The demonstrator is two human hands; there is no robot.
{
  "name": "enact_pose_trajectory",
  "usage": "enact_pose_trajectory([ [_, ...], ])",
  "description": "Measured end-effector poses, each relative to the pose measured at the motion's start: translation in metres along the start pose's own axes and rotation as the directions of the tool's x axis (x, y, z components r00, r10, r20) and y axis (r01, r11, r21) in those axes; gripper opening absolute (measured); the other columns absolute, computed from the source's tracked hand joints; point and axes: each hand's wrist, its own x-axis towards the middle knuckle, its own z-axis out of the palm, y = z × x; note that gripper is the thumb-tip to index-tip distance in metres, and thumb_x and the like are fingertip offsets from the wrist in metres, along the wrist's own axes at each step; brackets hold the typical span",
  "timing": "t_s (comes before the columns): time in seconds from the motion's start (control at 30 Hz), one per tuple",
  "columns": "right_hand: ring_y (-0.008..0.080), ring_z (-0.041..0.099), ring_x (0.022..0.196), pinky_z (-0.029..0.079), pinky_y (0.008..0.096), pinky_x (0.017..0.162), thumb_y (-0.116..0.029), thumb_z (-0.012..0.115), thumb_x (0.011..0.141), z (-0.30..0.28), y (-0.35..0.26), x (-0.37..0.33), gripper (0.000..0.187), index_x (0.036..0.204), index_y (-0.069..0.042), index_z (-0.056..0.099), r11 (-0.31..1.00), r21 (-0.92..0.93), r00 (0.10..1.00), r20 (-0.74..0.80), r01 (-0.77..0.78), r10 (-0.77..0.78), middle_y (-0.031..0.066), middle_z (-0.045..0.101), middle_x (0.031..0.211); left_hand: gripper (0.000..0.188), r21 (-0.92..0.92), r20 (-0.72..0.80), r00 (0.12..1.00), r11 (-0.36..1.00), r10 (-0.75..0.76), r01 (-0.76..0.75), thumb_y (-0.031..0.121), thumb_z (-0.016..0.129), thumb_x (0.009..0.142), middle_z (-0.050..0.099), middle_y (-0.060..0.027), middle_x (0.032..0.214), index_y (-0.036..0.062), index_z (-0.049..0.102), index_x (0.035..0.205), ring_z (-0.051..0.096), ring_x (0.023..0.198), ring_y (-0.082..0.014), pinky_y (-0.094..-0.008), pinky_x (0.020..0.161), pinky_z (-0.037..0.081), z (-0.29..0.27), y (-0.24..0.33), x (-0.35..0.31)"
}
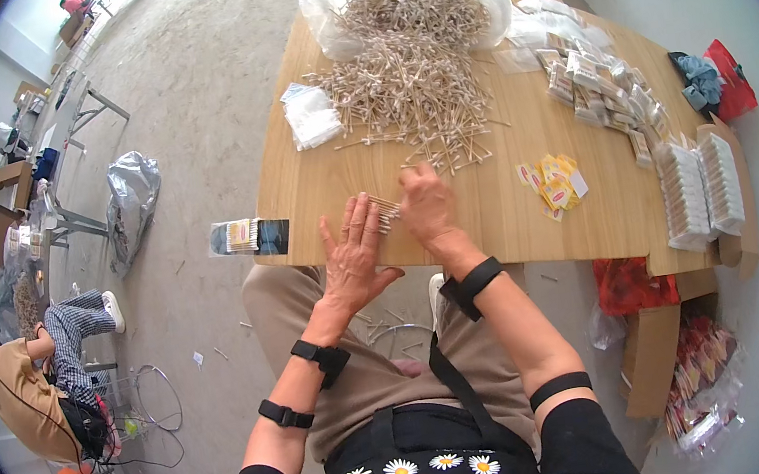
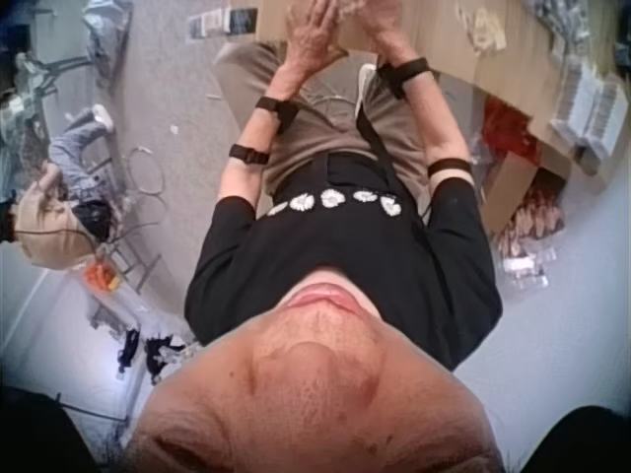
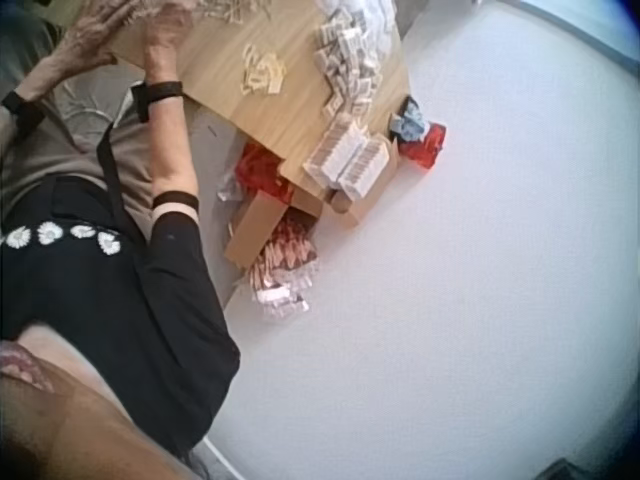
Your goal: Sorting cotton swabs and placing them into small plastic bags.
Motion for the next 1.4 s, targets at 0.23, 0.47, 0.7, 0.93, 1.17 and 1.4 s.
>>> enact_pose_trajectory([
  [0.23,0.0384,0.067,0.088,0.055,0.0458,0.075,-0.001,0.062,0.08,-0.016,0.026,0.026,0.014,0.09,-0.007,0.071,0.981,-0.193,0.997,-0.075,0.009,-0.024,0.0173,0.06,0.1,0.125,0.004,0.041,0.997,0.998,0.067,-0.067,0.049,0.089,0.055,0.025,-0.0122,0.163,0.0035,0.028,0.154,0.019,0.153,-0.0255,-0.0614,0.121,0.006,-0.017,0.0,0.012],
  [0.47,0.0332,0.062,0.099,0.049,0.0427,0.087,-0.01,0.069,0.076,-0.007,0.002,0.033,0.012,0.083,-0.002,0.071,0.924,-0.337,0.983,0.07,0.183,-0.169,0.015,0.061,0.098,0.126,0.055,0.039,0.997,0.996,0.065,-0.067,0.051,0.089,0.054,0.025,-0.0097,0.163,0.0058,0.028,0.155,0.02,0.152,-0.0253,-0.0553,0.123,0.009,-0.001,-0.005,0.014],
  [0.7,0.0372,0.065,0.087,0.052,0.0462,0.078,-0.011,0.066,0.077,0.003,0.005,0.039,0.008,0.077,-0.004,0.068,0.996,-0.07,0.997,0.042,0.063,-0.06,0.0166,0.064,0.089,0.126,0.065,0.035,0.997,0.995,0.07,-0.072,0.052,0.089,0.054,0.026,-0.0094,0.162,0.0072,0.028,0.155,0.021,0.152,-0.0253,-0.0574,0.122,0.012,-0.002,-0.005,0.018],
  [0.93,0.037,0.068,0.09,0.055,0.0464,0.08,-0.009,0.066,0.079,-0.006,0.003,0.027,0.009,0.086,-0.005,0.07,0.994,-0.102,0.999,0.037,-0.025,0.029,0.0163,0.066,0.098,0.125,0.072,0.022,0.998,0.996,0.055,-0.056,0.053,0.088,0.054,0.026,-0.0083,0.162,0.0089,0.028,0.155,0.021,0.152,-0.0241,-0.0585,0.121,0.012,-0.001,-0.009,0.017],
  [1.17,0.0366,0.068,0.087,0.055,0.0456,0.074,-0.008,0.065,0.082,0.002,-0.007,0.018,0.007,0.087,-0.006,0.069,0.998,-0.053,1.0,0.0,0.018,-0.018,0.0155,0.065,0.095,0.126,0.059,0.014,0.997,0.996,0.072,-0.073,0.053,0.088,0.054,0.025,-0.0078,0.163,0.0083,0.028,0.156,0.021,0.152,-0.0236,-0.0586,0.122,0.012,-0.001,-0.007,0.019],
  [1.4,0.0373,0.066,0.086,0.054,0.0463,0.074,-0.004,0.061,0.083,0.008,-0.008,0.005,0.008,0.086,-0.005,0.068,0.983,0.141,0.993,0.008,0.119,-0.122,0.0162,0.064,0.091,0.126,0.044,-0.012,0.998,0.997,0.069,-0.068,0.053,0.088,0.052,0.028,-0.0091,0.162,0.0069,0.03,0.155,0.021,0.152,-0.0239,-0.0593,0.121,0.012,0.002,-0.009,0.018],
])
